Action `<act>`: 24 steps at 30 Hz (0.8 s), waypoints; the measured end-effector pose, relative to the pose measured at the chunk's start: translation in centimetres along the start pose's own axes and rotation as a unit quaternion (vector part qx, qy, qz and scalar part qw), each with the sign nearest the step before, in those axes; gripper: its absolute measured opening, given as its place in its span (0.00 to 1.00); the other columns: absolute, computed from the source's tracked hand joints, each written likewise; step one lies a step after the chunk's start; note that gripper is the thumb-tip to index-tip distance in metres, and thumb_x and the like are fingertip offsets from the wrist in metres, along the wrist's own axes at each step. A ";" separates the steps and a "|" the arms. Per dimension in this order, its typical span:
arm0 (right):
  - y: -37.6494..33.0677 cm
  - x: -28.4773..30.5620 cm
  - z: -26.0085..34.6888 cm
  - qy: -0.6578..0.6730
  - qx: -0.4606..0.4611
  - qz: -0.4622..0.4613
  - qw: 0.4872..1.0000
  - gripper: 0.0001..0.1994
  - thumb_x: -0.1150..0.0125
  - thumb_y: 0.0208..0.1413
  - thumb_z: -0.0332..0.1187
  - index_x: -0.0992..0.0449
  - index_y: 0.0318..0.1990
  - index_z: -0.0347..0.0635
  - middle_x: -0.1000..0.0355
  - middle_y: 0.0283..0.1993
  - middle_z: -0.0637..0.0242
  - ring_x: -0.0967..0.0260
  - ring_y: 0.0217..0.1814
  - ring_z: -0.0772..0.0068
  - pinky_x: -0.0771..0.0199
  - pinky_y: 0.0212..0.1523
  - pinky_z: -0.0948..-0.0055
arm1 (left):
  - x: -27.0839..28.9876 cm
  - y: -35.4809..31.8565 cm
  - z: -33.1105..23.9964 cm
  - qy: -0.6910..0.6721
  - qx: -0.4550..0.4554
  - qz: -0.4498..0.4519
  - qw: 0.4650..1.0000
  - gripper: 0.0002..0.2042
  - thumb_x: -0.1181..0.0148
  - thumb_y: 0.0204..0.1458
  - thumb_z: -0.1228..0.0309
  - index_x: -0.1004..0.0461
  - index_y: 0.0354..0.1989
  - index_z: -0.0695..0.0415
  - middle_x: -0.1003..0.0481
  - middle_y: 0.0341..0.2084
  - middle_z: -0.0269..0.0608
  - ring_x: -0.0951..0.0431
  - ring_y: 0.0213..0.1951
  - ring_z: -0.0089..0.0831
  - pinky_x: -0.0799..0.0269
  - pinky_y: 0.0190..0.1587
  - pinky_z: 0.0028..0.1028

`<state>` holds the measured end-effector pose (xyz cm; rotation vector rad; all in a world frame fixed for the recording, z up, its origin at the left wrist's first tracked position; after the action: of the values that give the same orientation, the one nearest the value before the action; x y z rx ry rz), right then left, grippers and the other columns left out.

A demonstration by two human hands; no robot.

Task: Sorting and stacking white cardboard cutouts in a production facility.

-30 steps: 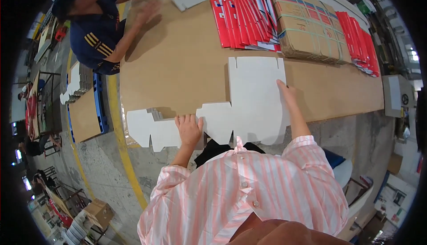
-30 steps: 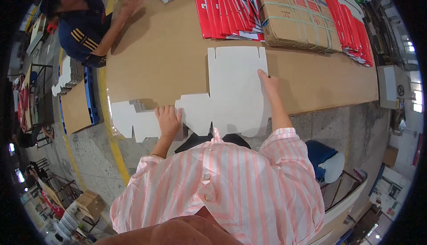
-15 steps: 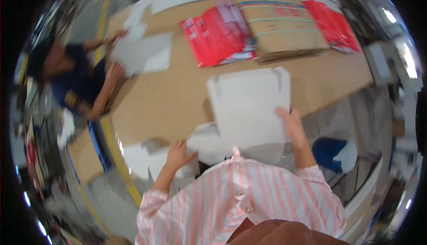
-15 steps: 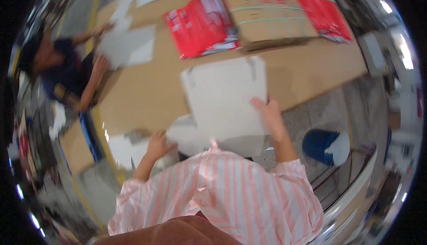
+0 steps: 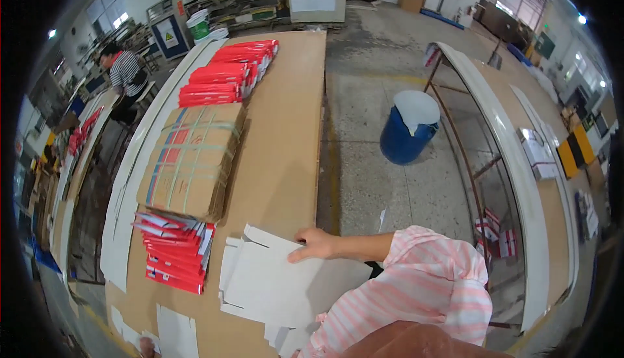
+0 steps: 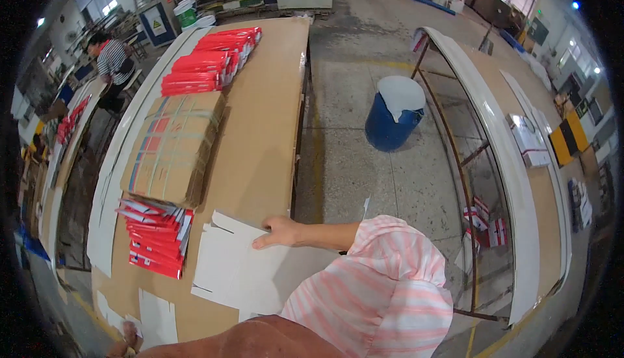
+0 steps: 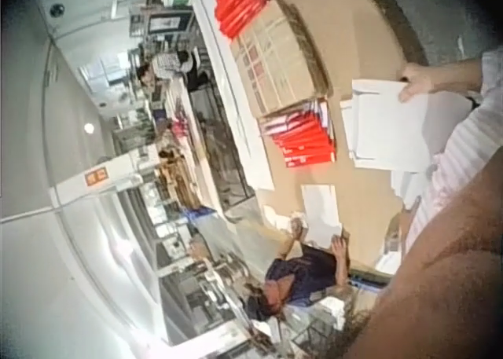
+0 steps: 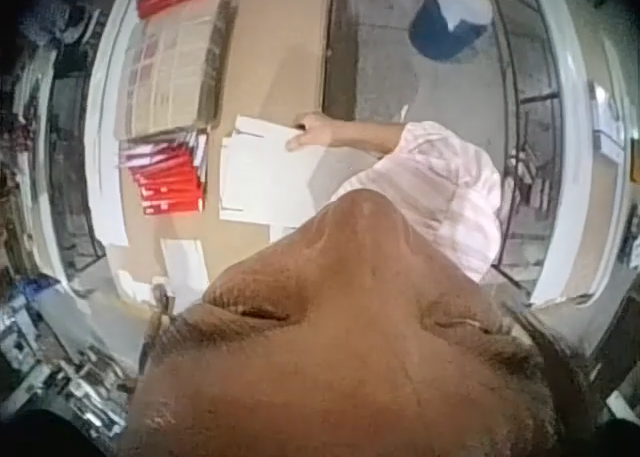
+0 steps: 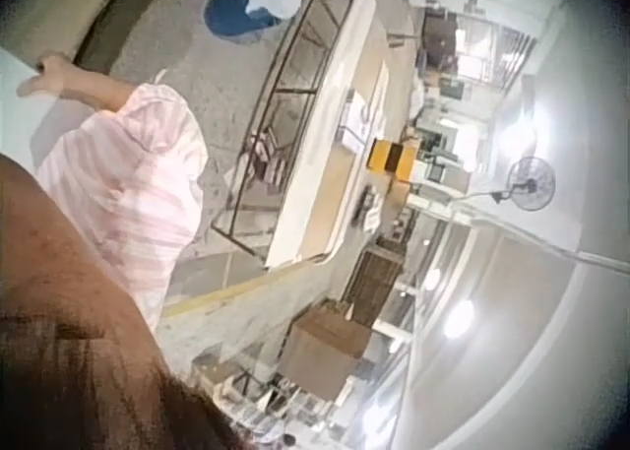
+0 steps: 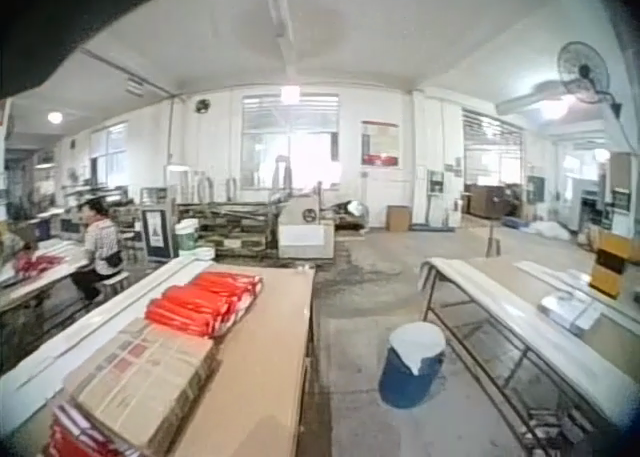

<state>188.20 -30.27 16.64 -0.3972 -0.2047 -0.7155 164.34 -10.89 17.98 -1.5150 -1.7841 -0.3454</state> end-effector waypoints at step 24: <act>-11.8 43.4 -25.7 0.439 -0.134 -0.232 0.858 0.22 0.35 0.44 0.41 0.27 0.40 0.30 0.28 0.39 0.56 0.29 0.37 0.67 0.27 0.37 0.69 | -21.6 18.6 -28.5 0.265 0.057 0.149 0.951 0.44 0.47 0.30 0.31 0.30 0.32 0.71 0.26 0.24 0.60 0.25 0.31 0.53 0.29 0.34 0.42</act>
<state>213.58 -75.02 10.34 -0.2470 0.7005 -1.3437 192.32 -39.87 17.56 -1.4151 -1.1212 -0.4388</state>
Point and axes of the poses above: each hand's wrist, its own y-axis towards the middle knuckle, its own x-axis out of the back of the hand, z = x × y, the point moved 4 cm from there along y, towards the middle knuckle
